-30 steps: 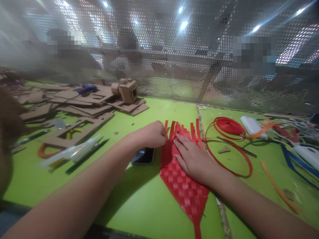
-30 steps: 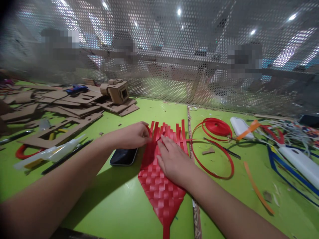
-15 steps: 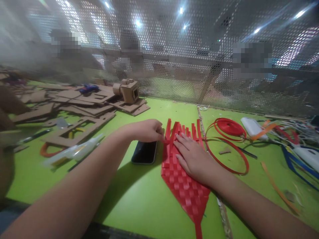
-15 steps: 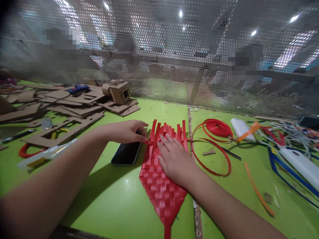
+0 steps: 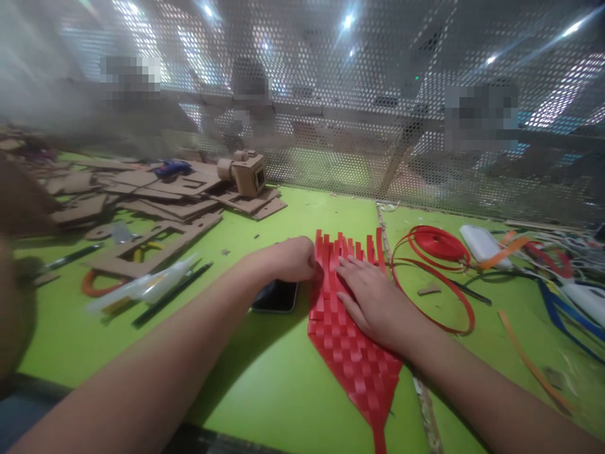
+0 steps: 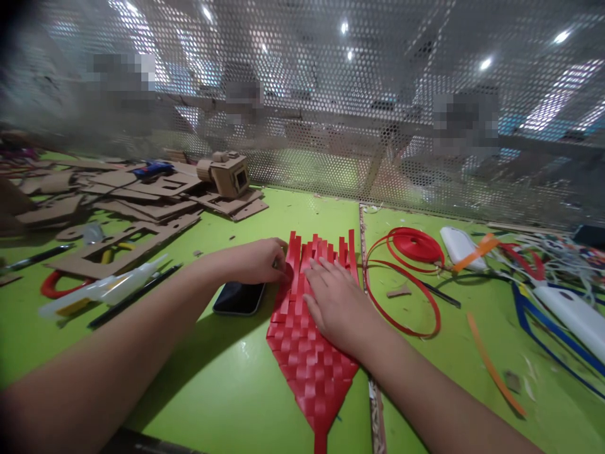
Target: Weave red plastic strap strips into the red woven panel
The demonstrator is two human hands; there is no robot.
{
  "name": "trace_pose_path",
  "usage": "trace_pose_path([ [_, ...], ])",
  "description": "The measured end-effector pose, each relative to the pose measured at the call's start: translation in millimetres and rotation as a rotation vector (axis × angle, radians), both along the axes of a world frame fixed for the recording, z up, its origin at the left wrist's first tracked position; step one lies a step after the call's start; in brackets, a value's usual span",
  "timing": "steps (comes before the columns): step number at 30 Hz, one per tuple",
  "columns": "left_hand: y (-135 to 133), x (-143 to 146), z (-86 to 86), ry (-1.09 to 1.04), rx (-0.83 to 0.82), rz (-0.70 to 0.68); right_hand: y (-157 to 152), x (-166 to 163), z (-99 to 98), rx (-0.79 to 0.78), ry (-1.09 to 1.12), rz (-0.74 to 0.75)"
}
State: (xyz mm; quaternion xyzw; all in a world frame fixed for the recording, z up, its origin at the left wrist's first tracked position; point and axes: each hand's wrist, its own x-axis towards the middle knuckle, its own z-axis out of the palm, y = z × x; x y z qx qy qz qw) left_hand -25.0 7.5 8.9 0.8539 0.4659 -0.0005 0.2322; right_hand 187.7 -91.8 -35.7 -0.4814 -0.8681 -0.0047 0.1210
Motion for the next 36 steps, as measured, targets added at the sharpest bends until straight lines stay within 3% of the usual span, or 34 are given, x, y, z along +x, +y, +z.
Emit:
trace_pose_path([
  [7, 4, 0, -0.9, -0.047, -0.035, -0.041, -1, -4, 4.6, 0.073, 0.042, 0.077],
  [19, 7, -9, 5.1, -0.072, -0.049, -0.094, 0, -7, -0.2, -0.086, -0.009, 0.026],
  [29, 9, -10, 11.4, -0.160, -0.024, -0.092, -1, -4, 4.1, -0.004, 0.061, 0.005],
  [36, 11, 0, -3.9, -0.305, -0.011, -0.026, 2, 1, 2.2, 0.102, 0.053, -0.037],
])
